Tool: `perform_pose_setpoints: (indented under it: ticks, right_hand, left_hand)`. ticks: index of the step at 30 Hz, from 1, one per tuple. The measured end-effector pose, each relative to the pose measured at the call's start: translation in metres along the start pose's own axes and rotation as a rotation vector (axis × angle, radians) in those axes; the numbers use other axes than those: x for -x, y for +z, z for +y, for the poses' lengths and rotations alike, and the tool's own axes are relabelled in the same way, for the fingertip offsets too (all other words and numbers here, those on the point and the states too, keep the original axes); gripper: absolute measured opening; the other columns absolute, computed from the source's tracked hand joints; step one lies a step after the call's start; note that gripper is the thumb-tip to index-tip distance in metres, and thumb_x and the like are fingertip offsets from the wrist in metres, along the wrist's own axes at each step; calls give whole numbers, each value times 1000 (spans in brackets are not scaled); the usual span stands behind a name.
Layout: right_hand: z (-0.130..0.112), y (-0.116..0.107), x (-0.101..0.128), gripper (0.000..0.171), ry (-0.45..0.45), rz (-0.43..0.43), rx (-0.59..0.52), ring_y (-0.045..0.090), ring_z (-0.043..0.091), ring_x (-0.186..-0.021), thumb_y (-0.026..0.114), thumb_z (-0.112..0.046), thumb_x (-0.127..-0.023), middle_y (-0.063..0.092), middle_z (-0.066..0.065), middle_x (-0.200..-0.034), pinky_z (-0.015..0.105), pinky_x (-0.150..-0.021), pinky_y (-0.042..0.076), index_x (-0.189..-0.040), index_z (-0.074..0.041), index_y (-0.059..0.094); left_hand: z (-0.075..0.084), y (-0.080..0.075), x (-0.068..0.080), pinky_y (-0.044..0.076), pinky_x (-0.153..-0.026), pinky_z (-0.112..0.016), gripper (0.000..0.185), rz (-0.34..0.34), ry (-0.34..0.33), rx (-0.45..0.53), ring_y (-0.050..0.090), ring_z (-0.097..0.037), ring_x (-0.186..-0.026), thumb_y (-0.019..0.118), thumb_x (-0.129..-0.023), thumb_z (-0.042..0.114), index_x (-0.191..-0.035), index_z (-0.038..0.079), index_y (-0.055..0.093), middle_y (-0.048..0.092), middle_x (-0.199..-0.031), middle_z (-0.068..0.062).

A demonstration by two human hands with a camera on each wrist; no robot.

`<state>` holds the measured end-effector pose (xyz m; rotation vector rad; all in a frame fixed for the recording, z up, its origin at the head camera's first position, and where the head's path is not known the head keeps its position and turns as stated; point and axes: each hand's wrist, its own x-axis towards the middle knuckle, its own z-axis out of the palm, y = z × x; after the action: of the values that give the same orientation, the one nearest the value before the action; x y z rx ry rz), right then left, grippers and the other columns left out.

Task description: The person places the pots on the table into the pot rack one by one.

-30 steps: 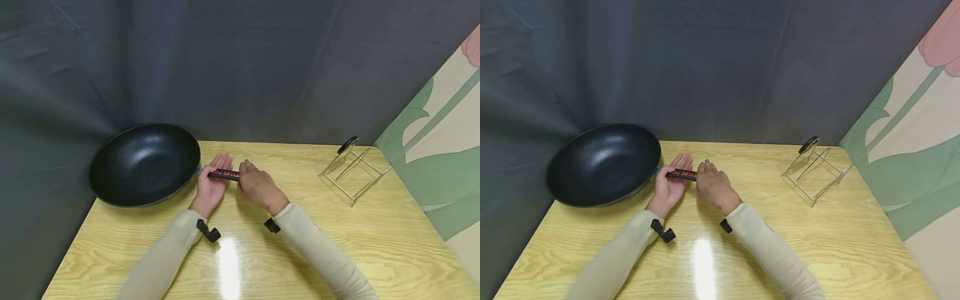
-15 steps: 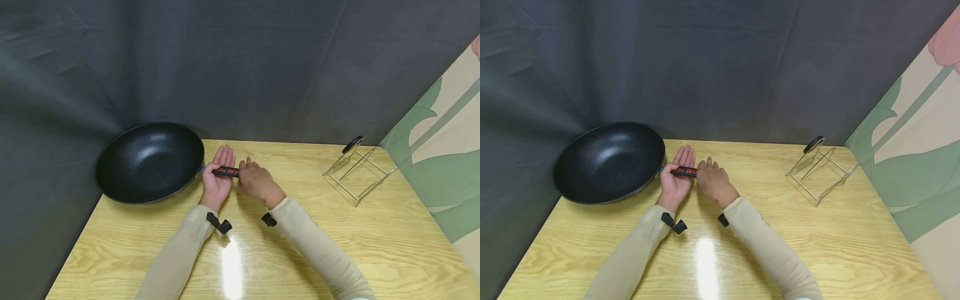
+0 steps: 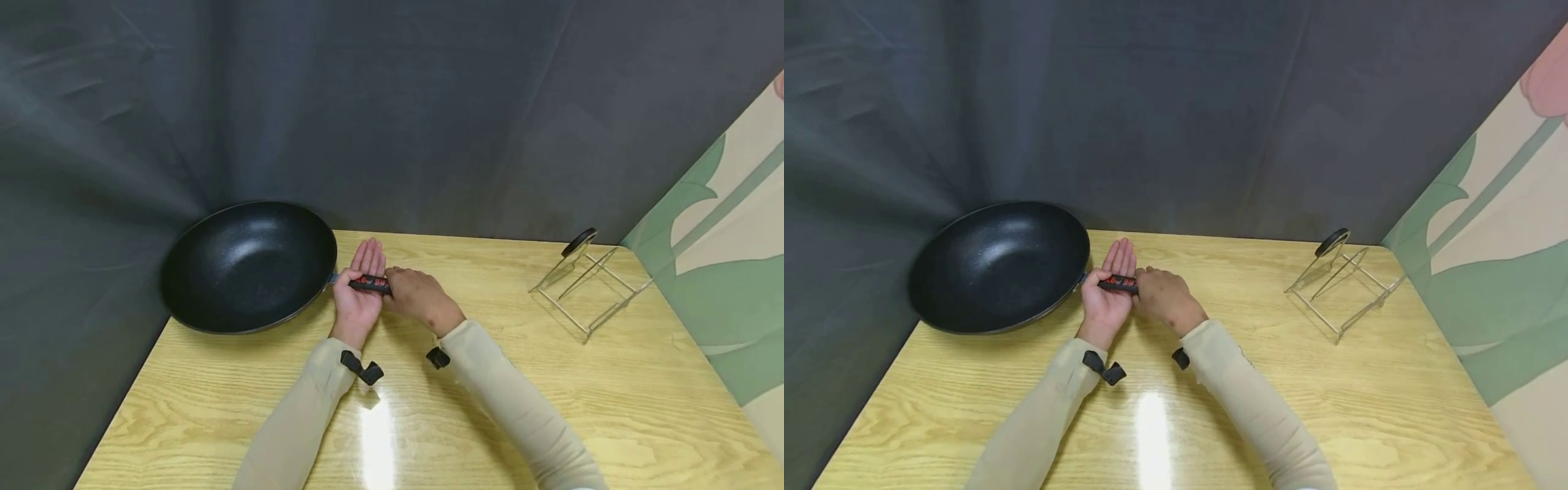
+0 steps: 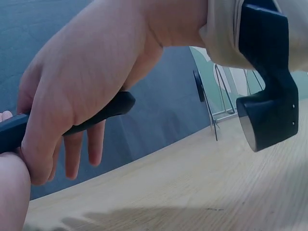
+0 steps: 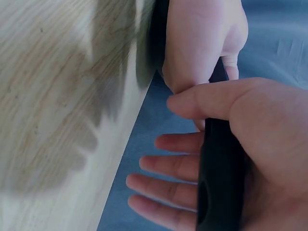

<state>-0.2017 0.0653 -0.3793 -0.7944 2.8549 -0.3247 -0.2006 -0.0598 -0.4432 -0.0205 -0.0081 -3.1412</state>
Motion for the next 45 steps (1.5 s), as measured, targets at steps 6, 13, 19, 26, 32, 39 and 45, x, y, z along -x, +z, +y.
perform_pose_setpoints:
  ticks: [6, 13, 19, 26, 32, 39, 45]
  right_hand:
    - [3, 1, 0, 16, -20, 10, -35, 63, 22, -71, 68, -22, -98, 66, 5, -84, 42, -64, 51, -106, -8, 66]
    - [3, 4, 0, 13, 30, 19, -70, 60, 21, -64, 72, -21, -94, 62, 2, -73, 39, -60, 48, -93, -9, 68]
    - [-1, 11, 8, 24, 68, 24, -96, 57, 21, -56, 67, -25, -95, 59, 2, -64, 39, -53, 48, -76, -12, 62]
    - [1, 23, 15, 37, 53, 80, -160, 47, 14, -47, 67, -23, -94, 51, -2, -54, 31, -45, 39, -61, -17, 51]
    - [3, 30, 19, 33, 40, 120, -217, 46, 12, -47, 72, -23, -91, 50, -4, -55, 30, -44, 37, -64, -17, 55]
    - [3, 37, 21, 30, 27, 128, -285, 42, 8, -45, 72, -18, -90, 46, -7, -54, 27, -43, 34, -64, -16, 56]
    - [3, 40, 23, 36, 7, 145, -304, 40, 7, -44, 69, -17, -91, 42, -9, -52, 26, -41, 32, -61, -18, 49]
  left_hand:
    - [0, 5, 2, 35, -116, -36, 78, 24, 6, 7, 32, -28, -150, 30, -82, -10, -160, -1, 27, 31, -164, -17]
    - [-1, 7, 2, 36, -115, -37, 75, 77, 12, 31, 39, -29, -146, 35, -80, -8, -155, -4, 34, 34, -162, -20]
    - [0, 7, 7, 31, -118, -37, 62, 175, 27, 61, 52, -29, -137, 44, -75, -7, -137, -4, 50, 51, -150, -22]
    - [-1, 4, 13, 53, -79, -29, 15, 256, 24, -4, 65, -22, -82, 46, -69, -7, -78, 4, 50, 71, -107, -15]
    - [-5, 1, 18, 32, -48, -25, 13, 211, 30, -21, 37, -14, -44, 45, -67, -5, -70, 8, 44, 53, -68, -7]
    - [-4, 0, 19, 29, -43, -24, 12, 170, 32, -28, 31, -12, -39, 46, -64, 0, -70, 10, 43, 40, -52, -1]
    - [-5, 1, 20, 28, -43, -24, 11, 165, 28, -40, 30, -12, -39, 45, -64, 1, -68, 11, 41, 37, -49, 0]
